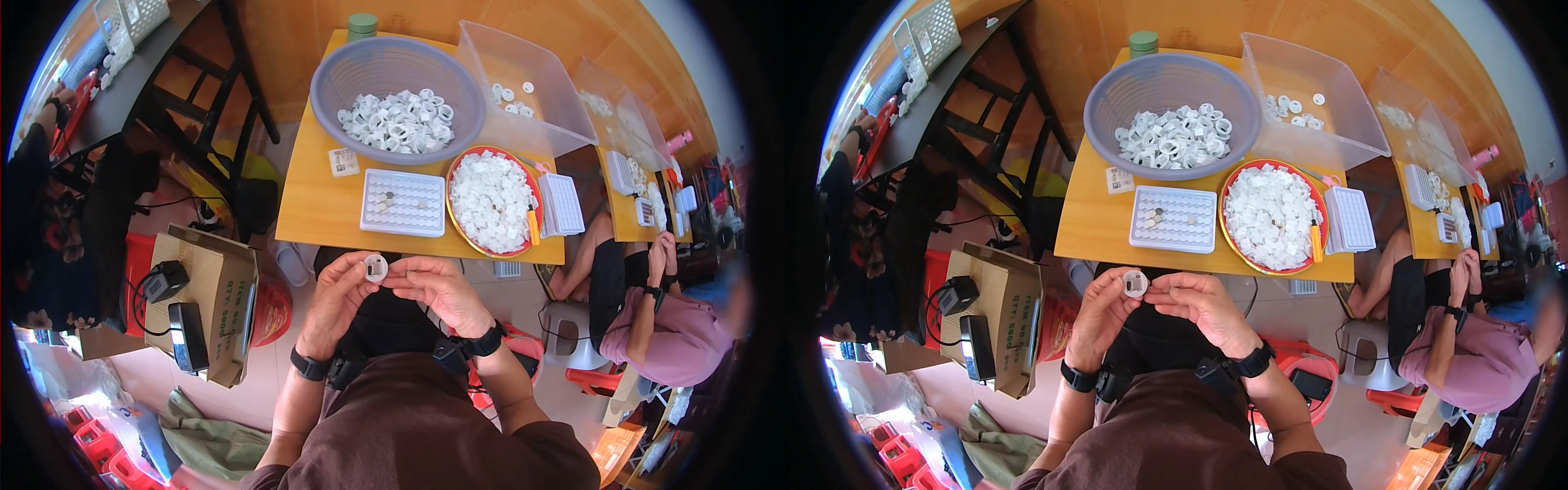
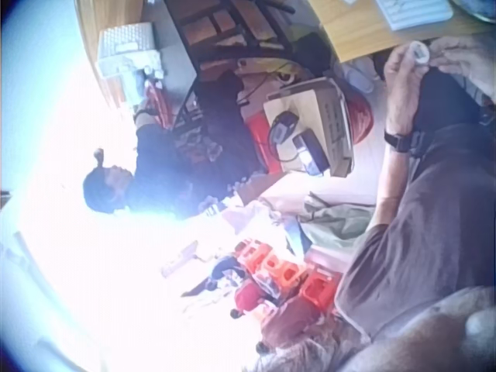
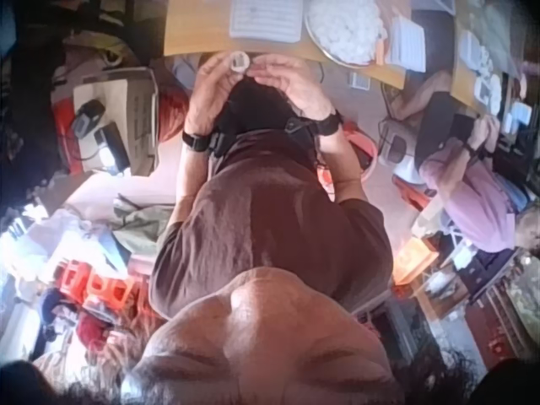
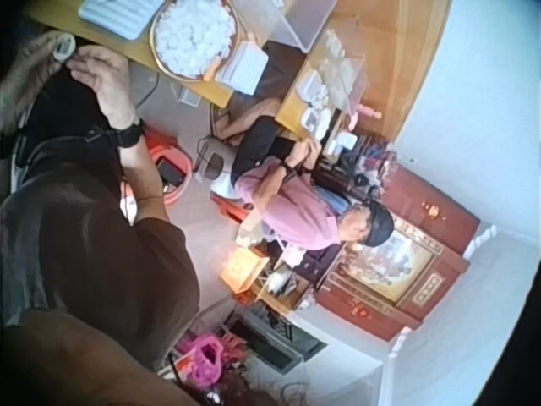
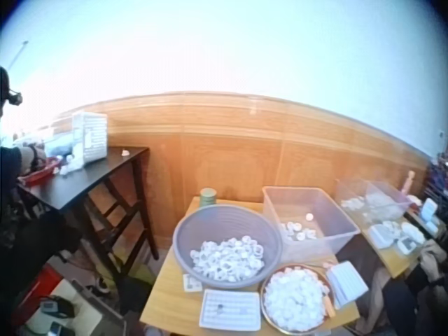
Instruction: Assembling small white plastic components by hand and placing them in a tray.
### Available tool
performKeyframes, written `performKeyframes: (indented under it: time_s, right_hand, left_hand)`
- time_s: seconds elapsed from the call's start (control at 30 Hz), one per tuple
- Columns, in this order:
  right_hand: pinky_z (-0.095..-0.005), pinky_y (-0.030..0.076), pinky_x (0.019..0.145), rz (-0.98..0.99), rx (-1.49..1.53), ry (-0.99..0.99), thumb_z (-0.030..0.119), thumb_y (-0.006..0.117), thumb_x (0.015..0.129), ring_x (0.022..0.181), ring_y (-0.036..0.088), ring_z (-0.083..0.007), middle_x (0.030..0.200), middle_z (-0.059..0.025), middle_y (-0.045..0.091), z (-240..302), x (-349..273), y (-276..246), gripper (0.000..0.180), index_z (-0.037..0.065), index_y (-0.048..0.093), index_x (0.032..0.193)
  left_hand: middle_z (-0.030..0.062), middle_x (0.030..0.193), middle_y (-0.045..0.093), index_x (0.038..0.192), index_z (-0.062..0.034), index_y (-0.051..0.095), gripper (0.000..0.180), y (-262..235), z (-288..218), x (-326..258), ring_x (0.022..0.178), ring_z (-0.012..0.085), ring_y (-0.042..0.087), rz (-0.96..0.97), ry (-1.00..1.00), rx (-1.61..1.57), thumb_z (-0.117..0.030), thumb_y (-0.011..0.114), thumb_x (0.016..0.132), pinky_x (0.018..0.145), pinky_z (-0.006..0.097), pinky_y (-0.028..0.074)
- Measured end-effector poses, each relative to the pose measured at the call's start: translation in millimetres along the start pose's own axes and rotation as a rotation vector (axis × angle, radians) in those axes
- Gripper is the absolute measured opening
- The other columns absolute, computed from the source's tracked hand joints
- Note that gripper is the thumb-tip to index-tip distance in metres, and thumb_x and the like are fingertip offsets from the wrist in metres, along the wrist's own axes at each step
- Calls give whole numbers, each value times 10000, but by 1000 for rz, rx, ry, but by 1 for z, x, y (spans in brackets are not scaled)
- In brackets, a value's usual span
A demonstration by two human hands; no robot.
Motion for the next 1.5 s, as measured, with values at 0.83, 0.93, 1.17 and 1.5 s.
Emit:
performKeyframes:
  time_s: [0.83,0.93,1.17,1.5]
  right_hand:
    - [-224,523,562,-253,-150,-171,96,600,853,619,612,-117,750,-69,614,-4,-2,-9,178,-17,613,990]
    - [-245,535,594,-230,-169,-201,93,582,863,674,637,-144,783,-77,631,-3,-2,-5,178,-14,593,1005]
    - [-253,533,668,-194,-242,-227,93,546,887,773,647,-170,872,-97,630,-4,0,2,168,-13,561,1017]
    - [-265,493,595,-370,-1093,-879,-63,627,753,688,613,-196,786,-88,606,32,-26,45,146,-3,600,884]
  left_hand:
    - [88,981,618,1106,16,551,279,1,8,-5,817,132,607,54,-56,-62,-166,551,894,738,241,513]
    - [85,983,618,1104,10,554,273,1,9,-6,826,129,604,59,-59,-66,-164,552,893,743,242,511]
    - [82,986,620,1099,4,559,264,0,10,-7,834,128,601,75,-55,-84,-161,552,893,744,245,511]
    - [80,983,624,1080,8,574,238,0,10,-7,821,128,617,35,-57,-19,-135,552,891,739,238,521]
Point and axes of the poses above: each hand's wrist, its own x-axis towards the middle knuckle, its own y-axis out of the palm, z = x × y, the point moved 5 cm from there along x, towards the middle knuckle
